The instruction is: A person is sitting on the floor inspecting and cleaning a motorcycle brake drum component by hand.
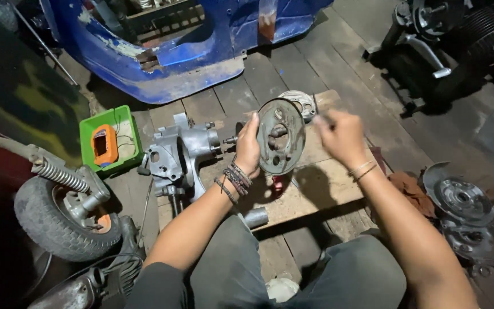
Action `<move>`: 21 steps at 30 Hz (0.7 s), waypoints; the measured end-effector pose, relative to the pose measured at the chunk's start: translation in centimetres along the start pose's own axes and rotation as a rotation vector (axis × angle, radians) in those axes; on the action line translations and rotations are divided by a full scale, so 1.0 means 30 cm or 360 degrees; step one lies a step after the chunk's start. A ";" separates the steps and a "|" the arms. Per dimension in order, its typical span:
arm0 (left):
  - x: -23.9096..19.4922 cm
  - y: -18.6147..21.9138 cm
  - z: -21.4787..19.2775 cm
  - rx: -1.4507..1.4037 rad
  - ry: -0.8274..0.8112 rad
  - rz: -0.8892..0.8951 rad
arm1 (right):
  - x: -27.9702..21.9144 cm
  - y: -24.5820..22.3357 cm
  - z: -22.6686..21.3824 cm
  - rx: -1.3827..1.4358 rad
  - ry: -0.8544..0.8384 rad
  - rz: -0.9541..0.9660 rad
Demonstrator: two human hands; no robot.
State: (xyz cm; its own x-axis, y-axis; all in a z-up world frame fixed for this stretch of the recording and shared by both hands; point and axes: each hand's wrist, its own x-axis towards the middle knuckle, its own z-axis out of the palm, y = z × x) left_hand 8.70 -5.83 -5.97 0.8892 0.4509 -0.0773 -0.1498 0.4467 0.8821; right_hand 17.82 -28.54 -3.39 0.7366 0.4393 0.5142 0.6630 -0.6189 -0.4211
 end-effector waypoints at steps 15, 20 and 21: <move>-0.094 0.104 0.085 -0.0079 -0.0077 -0.0217 | 0.003 -0.098 0.009 -0.0003 -0.0554 -0.0006; -0.038 0.085 0.038 -0.0093 -0.0123 -0.0253 | 0.010 -0.019 -0.002 -0.0281 -0.0135 -0.0086; -0.030 0.077 0.033 -0.0105 -0.0116 -0.0299 | 0.007 -0.039 -0.008 -0.0231 -0.0172 -0.0129</move>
State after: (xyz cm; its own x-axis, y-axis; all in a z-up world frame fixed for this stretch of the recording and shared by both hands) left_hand 8.00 -5.98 -3.40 0.9328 0.2987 -0.2015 -0.0042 0.5682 0.8229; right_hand 17.16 -27.89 -2.62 0.6968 0.5539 0.4557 0.7003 -0.6628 -0.2651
